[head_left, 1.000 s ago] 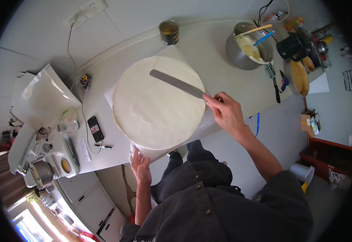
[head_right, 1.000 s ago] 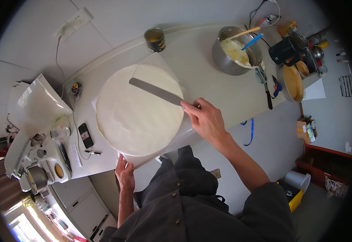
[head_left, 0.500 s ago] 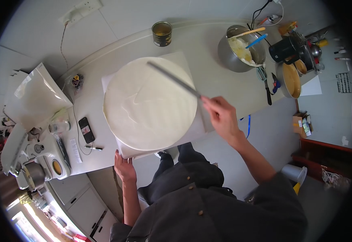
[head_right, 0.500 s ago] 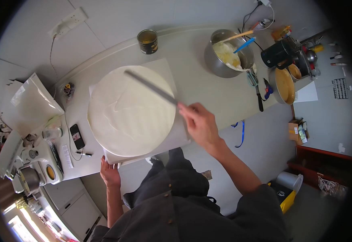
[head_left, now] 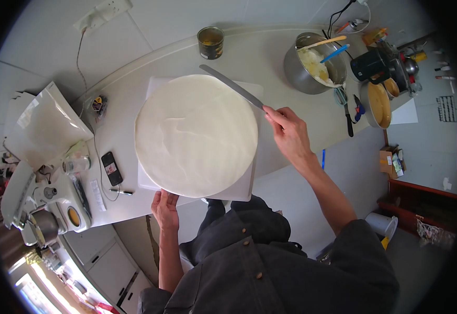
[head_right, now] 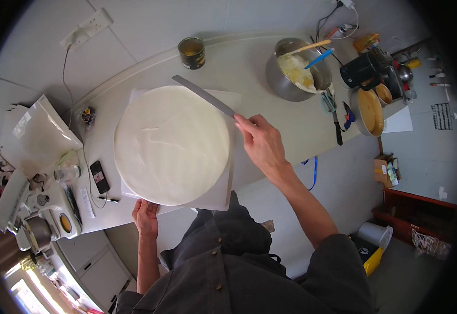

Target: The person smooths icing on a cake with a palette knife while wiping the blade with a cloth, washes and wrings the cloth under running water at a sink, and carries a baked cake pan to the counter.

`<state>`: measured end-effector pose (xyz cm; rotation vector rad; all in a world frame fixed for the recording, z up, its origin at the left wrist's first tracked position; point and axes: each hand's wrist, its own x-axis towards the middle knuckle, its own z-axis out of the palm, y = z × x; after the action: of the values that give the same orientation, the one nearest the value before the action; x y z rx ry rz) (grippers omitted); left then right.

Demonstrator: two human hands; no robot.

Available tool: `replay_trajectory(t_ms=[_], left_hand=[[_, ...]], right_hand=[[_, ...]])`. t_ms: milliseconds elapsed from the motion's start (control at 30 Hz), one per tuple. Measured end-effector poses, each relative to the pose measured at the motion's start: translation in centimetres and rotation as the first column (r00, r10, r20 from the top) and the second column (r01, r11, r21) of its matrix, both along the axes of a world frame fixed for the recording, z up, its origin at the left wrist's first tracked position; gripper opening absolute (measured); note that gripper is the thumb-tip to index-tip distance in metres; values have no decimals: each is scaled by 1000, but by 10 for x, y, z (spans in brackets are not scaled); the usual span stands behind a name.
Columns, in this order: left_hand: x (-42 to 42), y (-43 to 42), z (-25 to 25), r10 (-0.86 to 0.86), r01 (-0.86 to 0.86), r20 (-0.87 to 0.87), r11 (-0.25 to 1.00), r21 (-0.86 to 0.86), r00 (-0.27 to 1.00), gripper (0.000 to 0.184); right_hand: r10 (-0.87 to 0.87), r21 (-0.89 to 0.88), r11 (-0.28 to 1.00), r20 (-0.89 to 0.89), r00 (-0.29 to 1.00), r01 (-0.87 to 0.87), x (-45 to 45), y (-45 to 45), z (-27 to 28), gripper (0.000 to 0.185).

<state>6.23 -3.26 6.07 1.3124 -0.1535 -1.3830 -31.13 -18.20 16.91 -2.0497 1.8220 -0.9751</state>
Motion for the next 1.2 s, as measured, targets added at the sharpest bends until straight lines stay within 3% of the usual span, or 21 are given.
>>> replay_trajectory(t_ms=[400,900,1033,1133,1200], left_hand=[[5,-5,4,-22,22,26,1000,16,999,22],[5,-6,2,-36,36,30,999,8,999,26],[13,-6,-7,-40,40,61,999,2,997,28],[19,-15,-12,-18,21,77,999,-37,997,30],[17,-20,-10,-5,8,61,999,-40,998,31]], right_hand=[[80,52,996,-66,995,-77,6,9,0,21],[270,131,955,-9,963,-267,20,90,18,33],[310,203,925,84,947,-321,27,115,20,30],[359,284,825,403,842,-488,27,120,24,23],[266,212,901,422,867,-379,5,109,13,24]])
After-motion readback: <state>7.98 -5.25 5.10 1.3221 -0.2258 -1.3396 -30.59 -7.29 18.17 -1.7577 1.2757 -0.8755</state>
